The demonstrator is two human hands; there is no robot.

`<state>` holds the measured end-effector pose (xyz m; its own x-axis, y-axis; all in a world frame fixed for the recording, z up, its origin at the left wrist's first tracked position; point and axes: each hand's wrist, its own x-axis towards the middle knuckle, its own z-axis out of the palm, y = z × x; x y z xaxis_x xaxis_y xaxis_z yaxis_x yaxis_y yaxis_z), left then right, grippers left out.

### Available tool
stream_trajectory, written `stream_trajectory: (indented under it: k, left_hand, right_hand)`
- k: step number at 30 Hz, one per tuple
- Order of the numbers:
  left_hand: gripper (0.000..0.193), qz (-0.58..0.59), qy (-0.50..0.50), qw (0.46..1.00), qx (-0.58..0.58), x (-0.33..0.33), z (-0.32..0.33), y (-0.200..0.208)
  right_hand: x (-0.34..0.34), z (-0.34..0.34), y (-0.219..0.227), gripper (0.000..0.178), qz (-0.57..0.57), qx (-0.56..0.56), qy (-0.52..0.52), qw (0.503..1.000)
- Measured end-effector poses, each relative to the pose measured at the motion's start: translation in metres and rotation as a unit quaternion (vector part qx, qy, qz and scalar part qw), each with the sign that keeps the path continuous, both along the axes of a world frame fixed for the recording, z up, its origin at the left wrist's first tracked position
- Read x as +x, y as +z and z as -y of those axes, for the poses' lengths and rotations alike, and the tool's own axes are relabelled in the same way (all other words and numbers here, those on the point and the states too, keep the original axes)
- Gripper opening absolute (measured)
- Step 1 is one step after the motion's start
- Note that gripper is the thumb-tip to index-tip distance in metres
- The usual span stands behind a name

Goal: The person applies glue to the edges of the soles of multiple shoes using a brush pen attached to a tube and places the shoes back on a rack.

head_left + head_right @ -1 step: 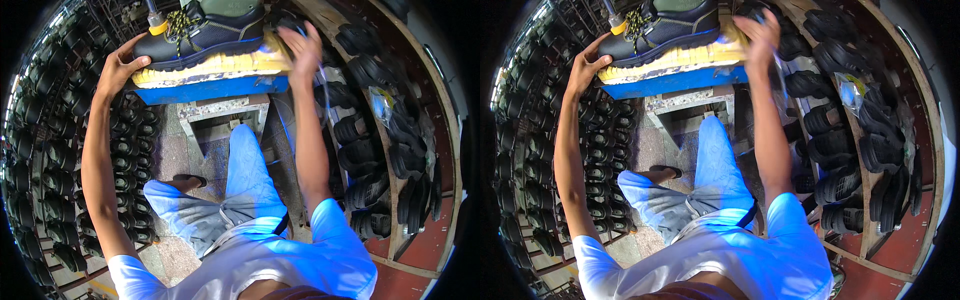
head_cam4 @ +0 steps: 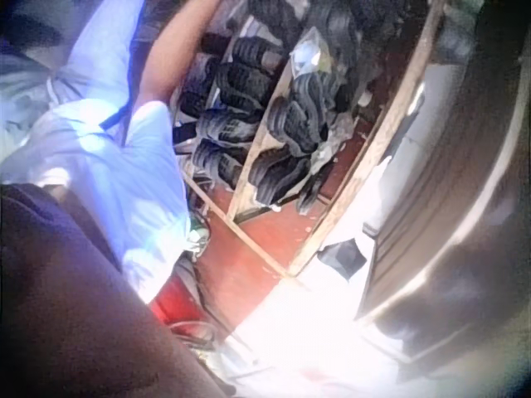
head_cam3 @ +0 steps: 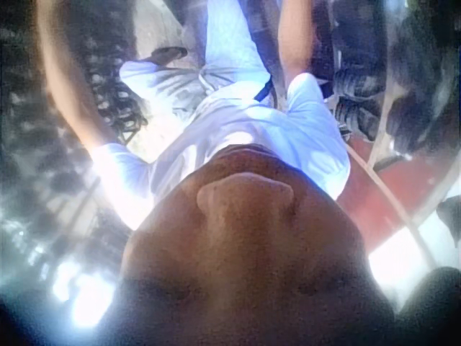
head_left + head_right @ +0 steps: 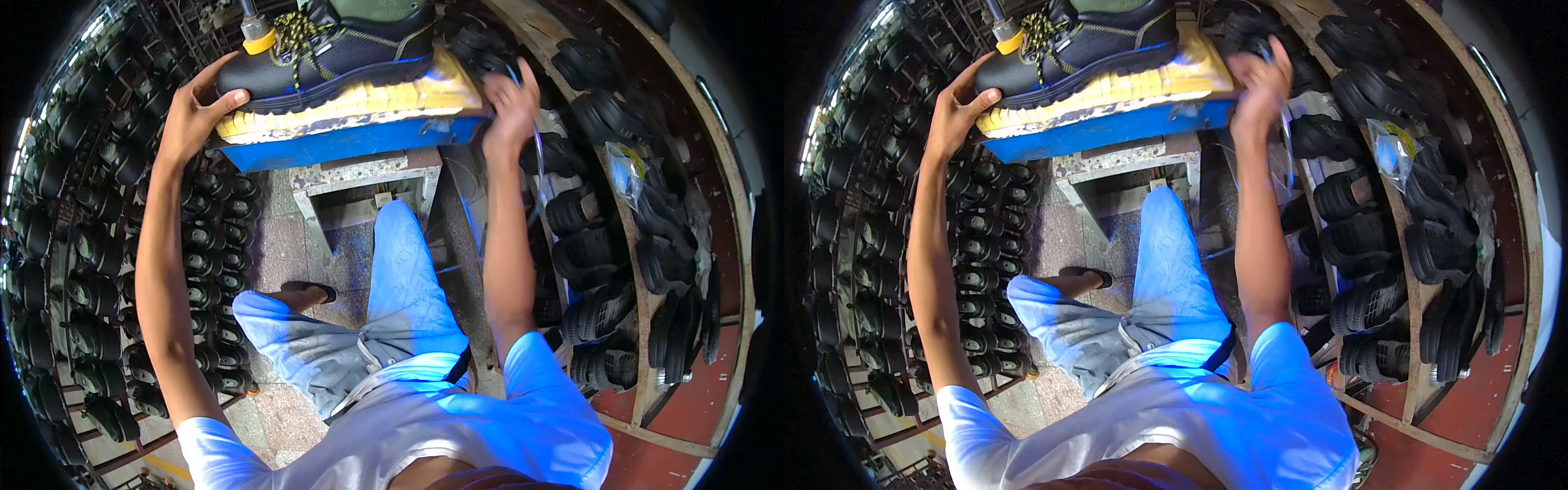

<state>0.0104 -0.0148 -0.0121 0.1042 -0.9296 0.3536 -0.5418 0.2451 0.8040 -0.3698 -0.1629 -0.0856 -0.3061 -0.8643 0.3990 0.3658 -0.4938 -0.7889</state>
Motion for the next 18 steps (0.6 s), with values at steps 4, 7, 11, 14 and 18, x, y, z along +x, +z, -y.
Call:
stream_trajectory:
  k: [4,7,11,14,18]
  left_hand:
    - [0.061,0.072,0.137,0.978,-0.138,-0.064,-0.035,-0.024]
    - [0.053,0.114,0.204,0.954,-0.185,-0.108,-0.059,-0.033]
    - [0.037,0.242,0.182,0.872,-0.384,-0.141,-0.079,-0.066]
    - [0.033,0.278,0.067,0.872,-0.398,-0.157,-0.090,-0.090]
    - [0.028,0.329,0.060,0.851,-0.405,-0.208,-0.076,-0.085]
  right_hand:
    - [-0.062,-0.009,-0.126,0.030,0.064,0.248,0.052,0.965]
    - [-0.063,-0.024,-0.206,0.032,0.014,0.415,0.101,0.904]
    - [-0.054,-0.050,-0.198,0.037,0.131,0.319,0.208,0.915]
    - [-0.046,-0.086,-0.071,0.056,0.031,0.063,0.221,0.973]
    - [-0.035,-0.143,0.048,0.042,-0.289,-0.238,0.214,0.902]
